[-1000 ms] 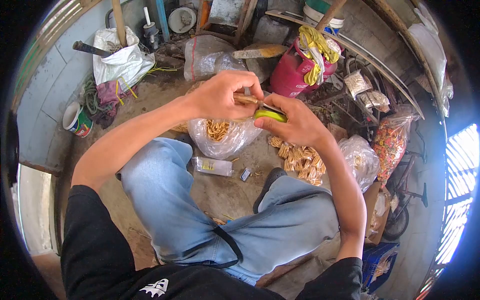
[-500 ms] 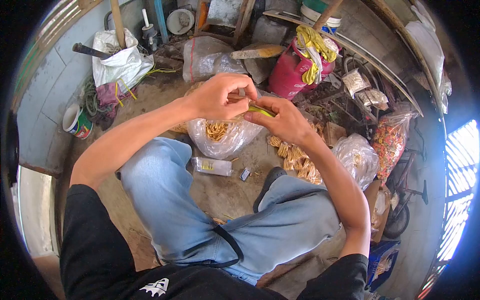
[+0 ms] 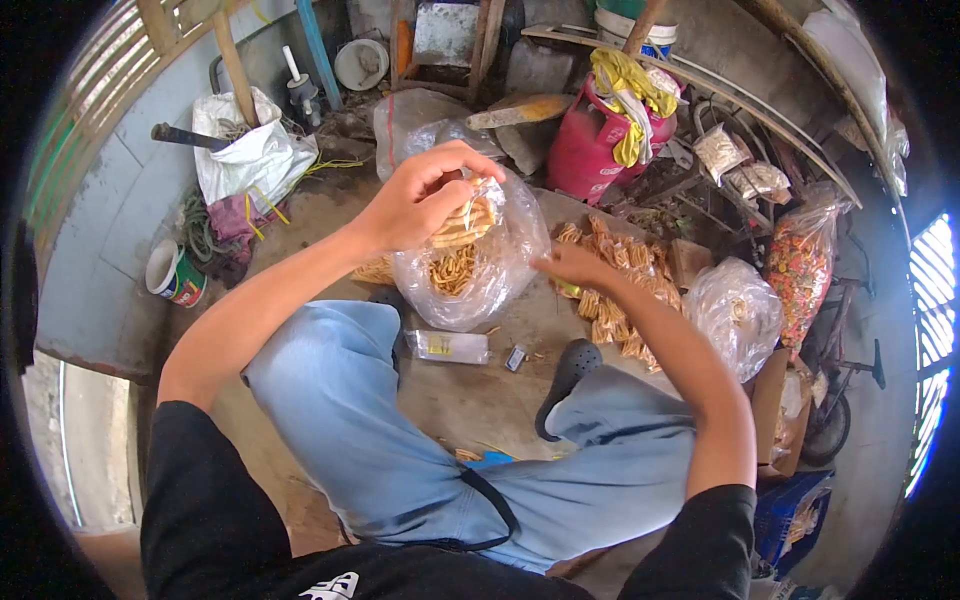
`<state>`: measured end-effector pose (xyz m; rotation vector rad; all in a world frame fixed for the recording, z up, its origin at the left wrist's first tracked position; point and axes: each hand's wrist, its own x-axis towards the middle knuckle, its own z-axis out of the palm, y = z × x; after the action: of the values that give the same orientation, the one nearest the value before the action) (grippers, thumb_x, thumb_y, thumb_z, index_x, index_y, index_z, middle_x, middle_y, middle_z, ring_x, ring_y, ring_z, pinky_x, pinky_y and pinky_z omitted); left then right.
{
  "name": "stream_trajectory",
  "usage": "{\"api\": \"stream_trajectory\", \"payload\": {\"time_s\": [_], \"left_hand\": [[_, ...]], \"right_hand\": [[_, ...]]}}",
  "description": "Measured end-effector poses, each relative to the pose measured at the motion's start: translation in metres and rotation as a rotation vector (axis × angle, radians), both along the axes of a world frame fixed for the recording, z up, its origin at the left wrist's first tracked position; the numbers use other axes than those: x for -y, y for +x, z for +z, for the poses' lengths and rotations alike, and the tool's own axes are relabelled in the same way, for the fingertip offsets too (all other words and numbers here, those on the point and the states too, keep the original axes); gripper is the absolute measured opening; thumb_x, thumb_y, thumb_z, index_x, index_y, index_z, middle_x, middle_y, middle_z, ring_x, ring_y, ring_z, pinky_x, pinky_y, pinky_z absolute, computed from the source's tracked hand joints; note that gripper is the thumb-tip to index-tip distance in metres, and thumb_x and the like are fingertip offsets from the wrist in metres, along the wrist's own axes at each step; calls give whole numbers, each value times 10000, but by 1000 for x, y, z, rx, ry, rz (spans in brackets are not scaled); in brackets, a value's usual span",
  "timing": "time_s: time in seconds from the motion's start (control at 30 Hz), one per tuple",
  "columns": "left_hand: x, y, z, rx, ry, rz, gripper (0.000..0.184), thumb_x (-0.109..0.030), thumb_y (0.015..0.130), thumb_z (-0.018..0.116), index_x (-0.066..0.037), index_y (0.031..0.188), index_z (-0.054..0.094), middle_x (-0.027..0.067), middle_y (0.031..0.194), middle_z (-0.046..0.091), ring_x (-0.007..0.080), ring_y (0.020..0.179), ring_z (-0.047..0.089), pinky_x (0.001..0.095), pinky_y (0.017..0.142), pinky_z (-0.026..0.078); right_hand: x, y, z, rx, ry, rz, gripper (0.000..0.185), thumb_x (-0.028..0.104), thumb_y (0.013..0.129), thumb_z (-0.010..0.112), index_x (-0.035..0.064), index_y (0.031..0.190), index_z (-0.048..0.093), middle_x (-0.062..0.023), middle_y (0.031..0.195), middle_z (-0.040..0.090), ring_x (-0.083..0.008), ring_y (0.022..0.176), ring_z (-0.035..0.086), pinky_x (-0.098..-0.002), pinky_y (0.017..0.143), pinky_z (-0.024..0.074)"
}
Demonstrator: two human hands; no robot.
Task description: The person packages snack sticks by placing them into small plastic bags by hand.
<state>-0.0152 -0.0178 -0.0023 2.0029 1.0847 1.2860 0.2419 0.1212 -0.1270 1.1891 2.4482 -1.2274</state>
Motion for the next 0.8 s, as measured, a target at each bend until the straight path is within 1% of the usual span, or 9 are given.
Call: {"api": "stream_trajectory", "payload": {"time_s": [0.07, 0.13, 0.17, 0.27, 0.3, 0.37, 0.57, 0.7, 0.8], "left_hand": [[3, 0, 0, 100, -103, -10, 214, -53, 891, 479, -36, 1050, 621, 3, 977, 595, 35, 749, 507, 190, 668, 409], [5, 3, 1, 201, -204, -32, 178, -79, 883, 517, -37, 1018, 624, -5, 907, 591, 28, 720, 496, 204, 637, 408], [6, 4, 1, 315, -302, -47, 148, -104, 874, 554, -39, 986, 626, -13, 838, 587, 22, 692, 485, 217, 607, 408], [7, 12, 0, 344, -265, -29, 128, -130, 876, 602, -41, 968, 612, -18, 815, 593, 25, 729, 511, 214, 646, 430], [7, 13, 0, 331, -280, -37, 128, -130, 876, 602, -41, 968, 612, -18, 815, 593, 25, 729, 511, 214, 646, 430], [8, 13, 2, 162, -323, 37, 153, -130, 905, 612, -38, 1026, 589, -17, 894, 598, 24, 846, 545, 201, 734, 443], [-5, 15, -11, 30, -394, 16, 137, -146, 919, 608, -39, 1000, 579, -25, 892, 598, 29, 818, 536, 200, 726, 441], [-13, 18, -21, -35, -532, 15, 124, -142, 924, 612, -37, 975, 570, -1, 894, 627, 35, 799, 556, 202, 719, 443], [-20, 23, -29, -98, -578, 12, 137, -151, 927, 613, -29, 977, 575, 18, 890, 651, 43, 781, 574, 205, 709, 446]], "right_hand": [[-6, 11, -63, 166, 152, 90, 680, 635, 817, 557, -32, 749, 669, -202, 796, 676, -285, 736, 665, -392, 686, 526], [-15, 28, -172, 402, 347, 138, 744, 667, 795, 544, -59, 879, 684, -264, 895, 670, -384, 869, 657, -444, 780, 521], [-2, 29, -194, 423, 298, 103, 733, 650, 798, 545, -60, 912, 683, -275, 941, 661, -400, 915, 644, -455, 809, 513], [47, 38, -253, 448, 210, -25, 675, 582, 805, 528, -47, 1003, 675, -261, 1063, 647, -404, 981, 632, -441, 874, 501], [67, 41, -259, 437, 195, -35, 675, 582, 805, 528, -47, 1003, 675, -261, 1063, 647, -404, 981, 632, -441, 874, 501], [106, 42, -260, 400, 167, -249, 613, 518, 820, 543, -34, 1062, 654, -246, 1101, 635, -415, 988, 627, -460, 886, 495], [153, 57, -299, 286, 203, -562, 552, 438, 816, 630, -77, 1016, 624, -261, 974, 654, -394, 934, 650, -464, 813, 530], [153, 53, -293, 284, 98, -647, 546, 413, 824, 646, -71, 1069, 589, -249, 1019, 640, -395, 948, 645, -465, 808, 533], [151, 55, -302, 302, 188, -644, 570, 432, 830, 640, -66, 1100, 571, -236, 1089, 614, -392, 980, 634, -456, 817, 532]]}}
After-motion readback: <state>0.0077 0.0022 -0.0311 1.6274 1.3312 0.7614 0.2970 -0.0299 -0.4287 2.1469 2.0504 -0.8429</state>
